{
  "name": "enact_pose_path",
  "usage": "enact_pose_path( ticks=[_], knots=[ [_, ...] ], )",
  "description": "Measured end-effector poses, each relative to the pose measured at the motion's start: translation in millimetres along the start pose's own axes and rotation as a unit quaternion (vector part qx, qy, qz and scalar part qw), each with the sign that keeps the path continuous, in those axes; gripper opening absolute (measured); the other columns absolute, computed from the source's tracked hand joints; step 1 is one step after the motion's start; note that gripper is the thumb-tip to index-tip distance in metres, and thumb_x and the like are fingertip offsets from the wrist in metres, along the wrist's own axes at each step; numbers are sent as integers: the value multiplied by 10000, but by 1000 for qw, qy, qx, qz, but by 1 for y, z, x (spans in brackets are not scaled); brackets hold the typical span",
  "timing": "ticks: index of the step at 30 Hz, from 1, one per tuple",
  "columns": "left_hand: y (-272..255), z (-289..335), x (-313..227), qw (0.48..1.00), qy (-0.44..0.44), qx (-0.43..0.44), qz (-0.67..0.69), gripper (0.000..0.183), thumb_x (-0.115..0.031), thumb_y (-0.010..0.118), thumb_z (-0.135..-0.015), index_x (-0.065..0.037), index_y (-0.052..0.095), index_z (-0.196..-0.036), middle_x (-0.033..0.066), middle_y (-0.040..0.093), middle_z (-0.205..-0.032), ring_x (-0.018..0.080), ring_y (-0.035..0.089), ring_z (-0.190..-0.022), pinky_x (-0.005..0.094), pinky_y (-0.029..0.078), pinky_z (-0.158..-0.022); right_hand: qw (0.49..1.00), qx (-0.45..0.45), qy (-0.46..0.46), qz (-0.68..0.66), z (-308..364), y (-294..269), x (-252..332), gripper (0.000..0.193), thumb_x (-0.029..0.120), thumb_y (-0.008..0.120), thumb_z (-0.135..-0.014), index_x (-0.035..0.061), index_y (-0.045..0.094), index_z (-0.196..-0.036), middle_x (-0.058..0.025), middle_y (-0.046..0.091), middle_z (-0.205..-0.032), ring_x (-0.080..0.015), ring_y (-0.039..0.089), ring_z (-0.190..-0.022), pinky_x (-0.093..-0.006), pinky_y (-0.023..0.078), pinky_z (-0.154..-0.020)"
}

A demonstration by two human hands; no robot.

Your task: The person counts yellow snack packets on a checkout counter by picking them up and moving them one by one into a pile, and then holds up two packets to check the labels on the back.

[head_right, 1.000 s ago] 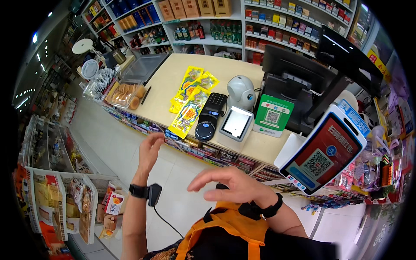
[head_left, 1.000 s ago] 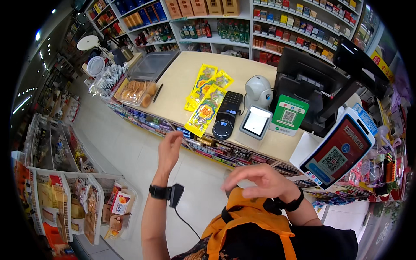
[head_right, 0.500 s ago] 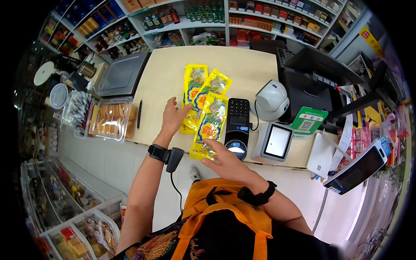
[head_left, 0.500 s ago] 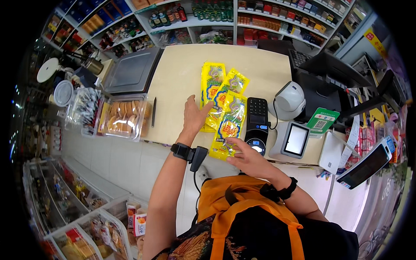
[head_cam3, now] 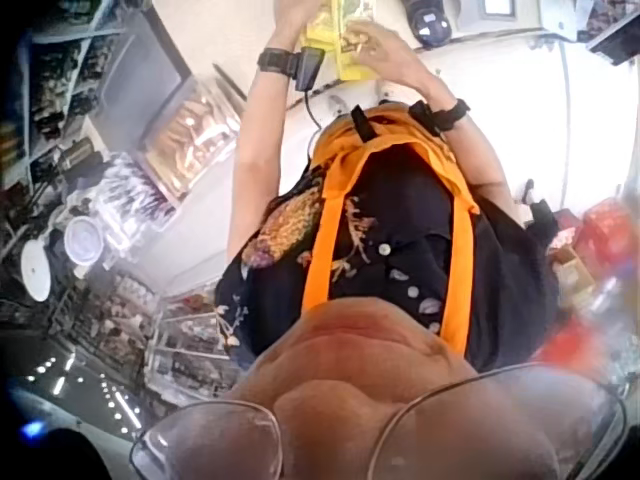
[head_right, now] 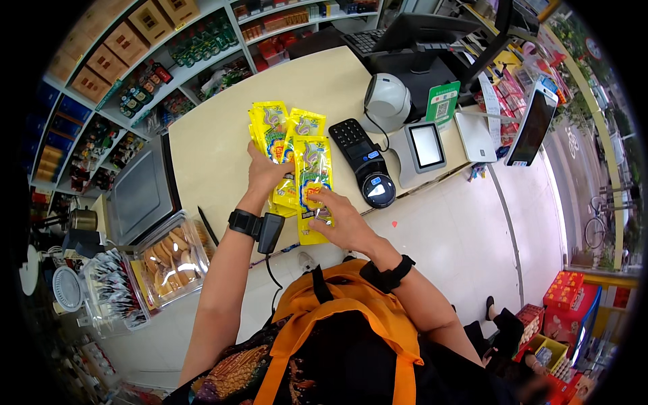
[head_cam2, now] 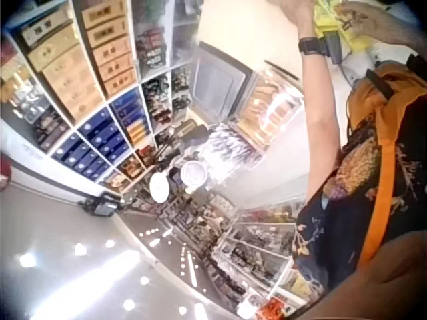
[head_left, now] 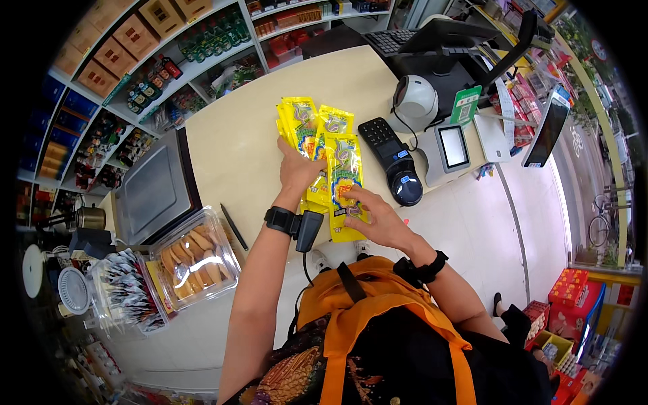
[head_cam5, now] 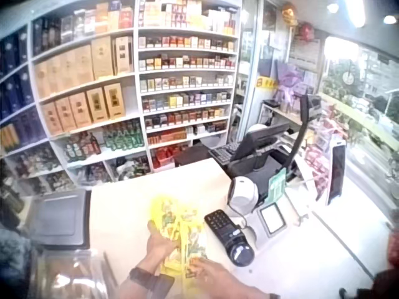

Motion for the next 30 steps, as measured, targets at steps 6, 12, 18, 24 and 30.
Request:
enact_pose_path(
  ticks=[6,12,18,24,30],
  knots=[
    [4,39,25,985,6,149,87,813,-98,791,-660,40,317,-1306,161,631,-1068,241,657,-914,334,536,-788,994,-82,23,-62,7,-1,-26,551,114,668,-877,61,423,-1368,-151,438,-1366,-265,496,-1212,-374,456,-997],
    [1,77,9,972,-15,183,146,747,-176,801,-696,27,375,-1276,143,634,-1037,217,655,-909,320,539,-783,984,19,53,-167,-17,29,-7,524,33,634,-880,49,430,-1361,-124,437,-1331,-218,514,-1178,-335,493,-950],
    [-9,93,-14,960,117,172,-187,707,-114,754,-697,6,393,-1294,190,621,-1044,330,647,-917,428,512,-742,998,36,-33,-31,-15,15,6,567,49,690,-822,64,469,-1343,-132,485,-1266,-253,522,-1150,-381,482,-928],
    [7,148,-89,813,381,141,-417,557,31,629,-686,21,483,-1224,106,581,-889,284,589,-834,411,423,-717,927,-122,-236,265,8,-45,126,684,84,746,-717,70,472,-1344,-106,591,-1095,-282,551,-1067,-364,434,-943],
    [1,146,-67,796,362,100,-475,521,40,618,-707,18,485,-1210,133,564,-1097,281,537,-1077,486,328,-1033,926,-49,-160,338,-12,14,50,579,35,669,-704,46,491,-1254,-100,628,-870,-263,627,-806,-355,511,-684]
  ],
)
Point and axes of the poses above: each hand's wrist, its own z-axis away from the middle knuckle, its own y-axis out of the palm, x = y × z, the point moved 10 cm from there along -z, towards the middle knuckle
